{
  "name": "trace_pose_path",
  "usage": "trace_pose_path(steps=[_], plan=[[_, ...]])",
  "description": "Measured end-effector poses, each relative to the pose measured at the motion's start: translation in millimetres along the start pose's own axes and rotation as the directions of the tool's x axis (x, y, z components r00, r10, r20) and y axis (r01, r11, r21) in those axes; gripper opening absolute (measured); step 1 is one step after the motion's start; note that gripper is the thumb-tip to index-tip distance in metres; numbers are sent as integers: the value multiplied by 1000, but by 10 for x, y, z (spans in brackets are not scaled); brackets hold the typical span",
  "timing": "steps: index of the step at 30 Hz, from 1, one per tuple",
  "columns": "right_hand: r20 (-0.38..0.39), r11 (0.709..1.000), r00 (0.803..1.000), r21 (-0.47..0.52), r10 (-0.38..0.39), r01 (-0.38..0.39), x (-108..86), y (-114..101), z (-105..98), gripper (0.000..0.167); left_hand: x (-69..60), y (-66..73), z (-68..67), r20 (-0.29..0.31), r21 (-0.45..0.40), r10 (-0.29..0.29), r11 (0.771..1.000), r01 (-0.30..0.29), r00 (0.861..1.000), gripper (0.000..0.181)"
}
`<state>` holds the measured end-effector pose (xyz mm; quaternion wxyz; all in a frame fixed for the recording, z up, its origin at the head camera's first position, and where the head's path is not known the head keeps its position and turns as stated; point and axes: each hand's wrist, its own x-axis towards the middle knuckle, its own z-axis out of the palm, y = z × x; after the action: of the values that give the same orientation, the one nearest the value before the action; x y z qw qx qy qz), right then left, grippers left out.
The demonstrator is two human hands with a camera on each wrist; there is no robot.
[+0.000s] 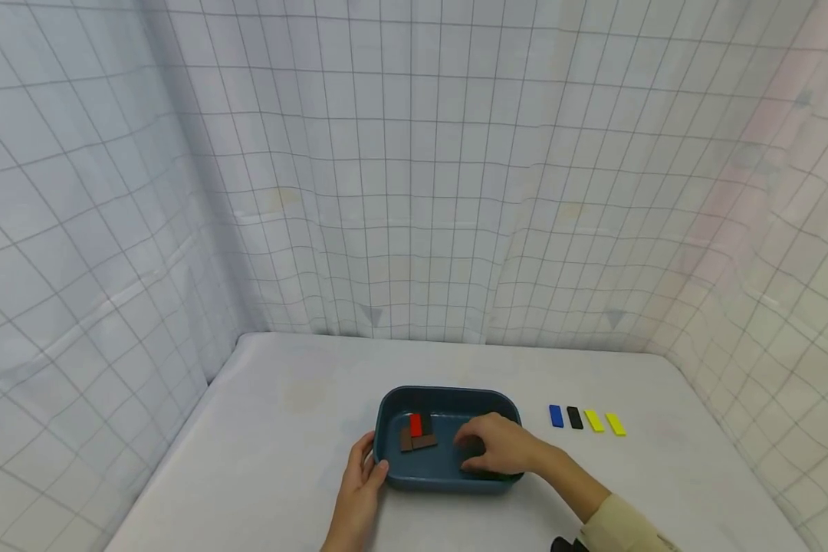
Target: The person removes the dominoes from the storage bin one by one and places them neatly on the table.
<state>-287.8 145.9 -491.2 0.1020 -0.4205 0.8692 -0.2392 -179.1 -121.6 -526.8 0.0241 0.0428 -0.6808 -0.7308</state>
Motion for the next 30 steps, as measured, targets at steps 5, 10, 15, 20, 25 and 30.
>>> trace_pose_path(steps=[5, 10, 15, 20, 25, 30], plan=[[65, 992, 997, -120, 49, -41, 34, -30, 47, 36, -7, 0, 4, 4, -13, 8, 1000, -8, 1000, 55], [80, 980, 994, -190, 77, -61, 43, -52, 93, 37, -22, 11, 4, 3, -10, 15, 1000, -15, 1000, 55], [50, 981, 997, -190, 60, -49, 44, -74, 104, 27, -29, 25, 1, 11, 9, 17, 1000, -17, 1000, 55], [37, 985, 998, -165, 48, -41, 37, -80, 100, 19, -18, 23, -2, 13, 15, 13, 1000, -13, 1000, 56], [-11, 998, 1000, -60, 14, -15, 24, -51, 90, 16, -16, 21, 0, 7, 17, 11, 1000, -11, 1000, 56], [-117, 995, 992, 81, -49, 59, 9, 3, 81, 14, -21, 24, 1, 8, 22, 15, 1000, -15, 1000, 56]])
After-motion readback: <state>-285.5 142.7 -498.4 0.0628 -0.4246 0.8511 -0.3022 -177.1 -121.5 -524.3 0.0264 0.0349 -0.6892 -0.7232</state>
